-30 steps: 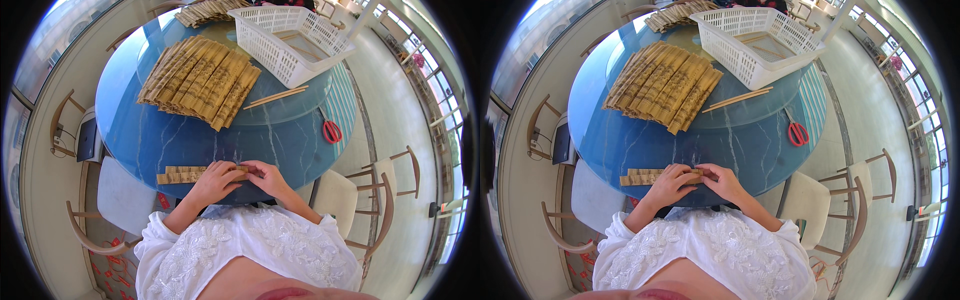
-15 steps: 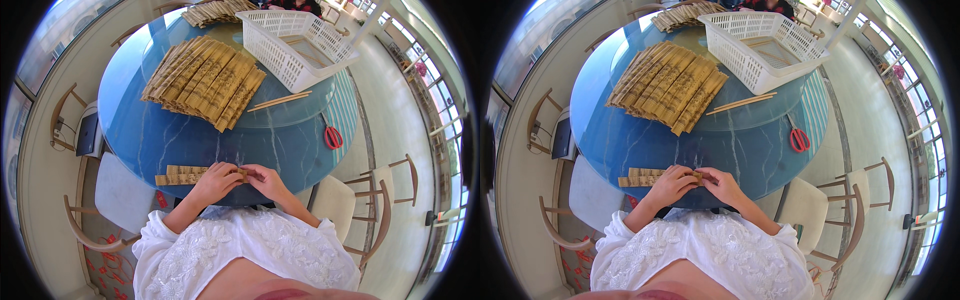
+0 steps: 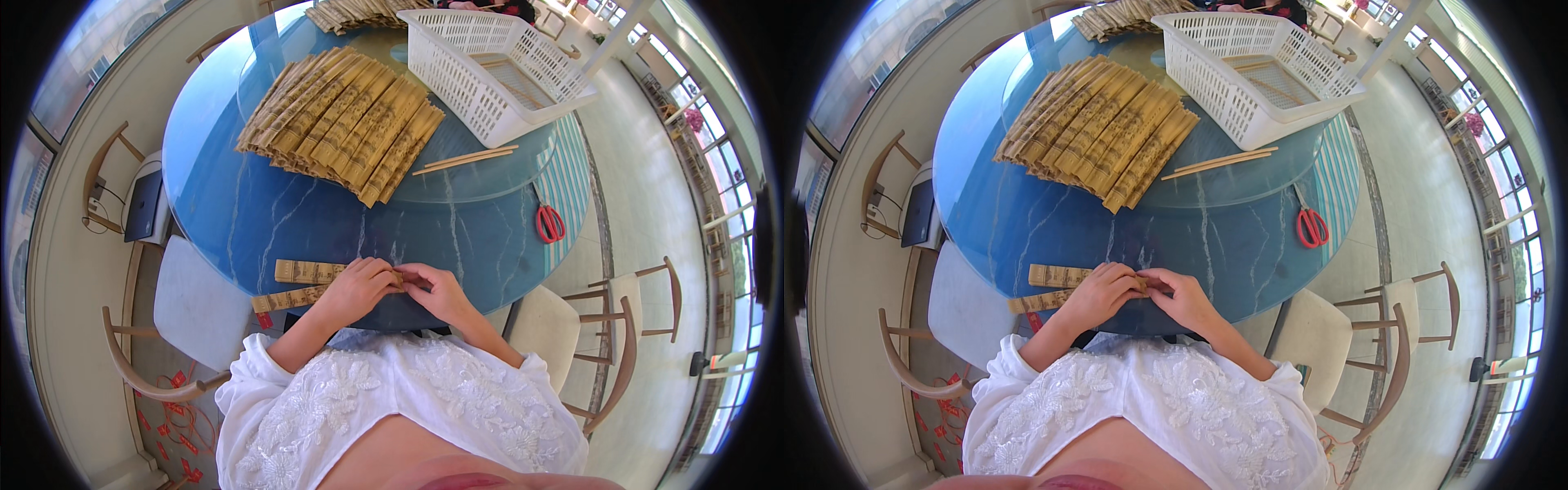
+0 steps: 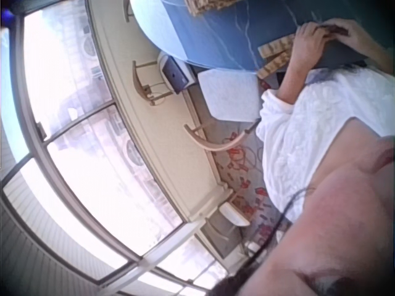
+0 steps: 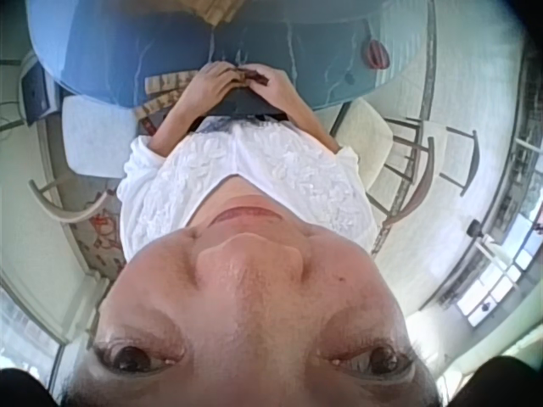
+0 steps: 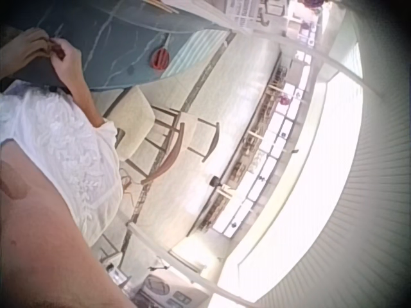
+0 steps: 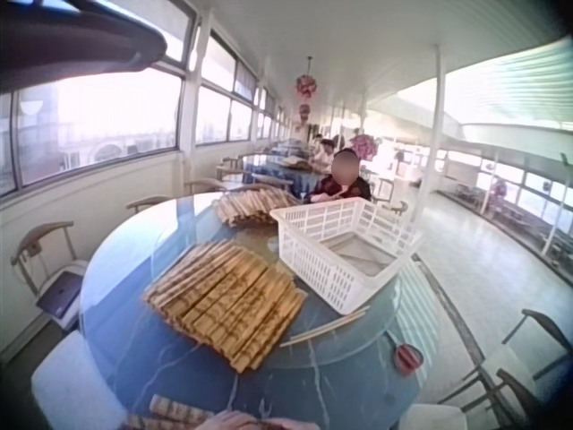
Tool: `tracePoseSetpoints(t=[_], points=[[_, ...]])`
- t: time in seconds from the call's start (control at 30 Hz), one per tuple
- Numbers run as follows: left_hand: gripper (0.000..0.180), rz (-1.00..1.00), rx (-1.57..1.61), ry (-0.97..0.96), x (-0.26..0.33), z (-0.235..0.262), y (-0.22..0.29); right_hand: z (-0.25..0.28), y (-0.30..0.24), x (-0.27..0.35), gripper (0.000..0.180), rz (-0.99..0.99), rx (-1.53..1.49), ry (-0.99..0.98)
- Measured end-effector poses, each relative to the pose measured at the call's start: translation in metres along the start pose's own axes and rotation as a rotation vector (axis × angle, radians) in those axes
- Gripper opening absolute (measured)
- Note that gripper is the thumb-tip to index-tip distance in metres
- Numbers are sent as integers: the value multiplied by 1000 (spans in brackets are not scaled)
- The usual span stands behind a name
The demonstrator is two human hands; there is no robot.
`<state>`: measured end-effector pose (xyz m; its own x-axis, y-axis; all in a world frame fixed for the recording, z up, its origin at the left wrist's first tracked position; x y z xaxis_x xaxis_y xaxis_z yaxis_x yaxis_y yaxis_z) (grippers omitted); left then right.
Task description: The person inserts thin wooden sticks into slots on rectangular bamboo strips, then places the assembled pieces onto a stack on the table. The process repeats with multiple bamboo strips and sticks.
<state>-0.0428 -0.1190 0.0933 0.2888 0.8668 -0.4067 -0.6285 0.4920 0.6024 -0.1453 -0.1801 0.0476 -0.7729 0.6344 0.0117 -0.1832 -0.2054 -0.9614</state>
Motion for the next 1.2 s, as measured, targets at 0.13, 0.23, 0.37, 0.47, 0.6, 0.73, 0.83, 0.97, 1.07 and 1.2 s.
tracePoseSetpoints(t=[0.13, 0.23, 0.37, 0.47, 0.6, 0.73, 0.83, 0.97, 1.07, 1.2], points=[[12, -3, -3, 39, 3, -2, -10, 9, -13, -5, 30, -34, 142, 17], [13, -4, -35, 63, 5, 0, -11, 51, -38, -25, 27, 156, 324, 155], [14, -37, -39, 98, 4, -1, -6, 131, -55, -61, 18, 326, 789, 440], [14, -49, -36, 102, 2, -3, -5, 171, -41, -90, 19, 369, 1084, 464], [15, -28, -42, 126, 5, 0, -9, 175, -25, -118, 22, 369, 1283, 305], [14, -1, -34, 120, 6, 1, -12, 168, -18, -127, 18, 354, 1303, 199], [13, -13, -31, 109, 6, 1, -13, 169, -14, -132, 16, 337, 1308, 146], [11, -9, -26, 92, 9, -2, -15, 162, -16, -123, 18, 399, 1324, 92], [12, -7, -20, 95, 6, 0, -14, 156, -27, -107, 18, 434, 1326, 45], [13, -38, -36, 110, 4, -1, -12, 145, -41, -71, 23, 504, 1298, -4]])
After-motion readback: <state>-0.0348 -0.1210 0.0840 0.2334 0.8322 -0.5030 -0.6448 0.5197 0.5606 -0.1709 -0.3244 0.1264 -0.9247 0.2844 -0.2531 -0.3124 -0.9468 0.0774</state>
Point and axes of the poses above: each hand's wrist, its own x-axis away from the middle knuckle, its own z-axis out of the back of the hand, y = z × x, the point moved 10 cm from there along -x, towards the middle knuckle, and after that the axes turned 4 degrees about -y, right-handed, at the moved point
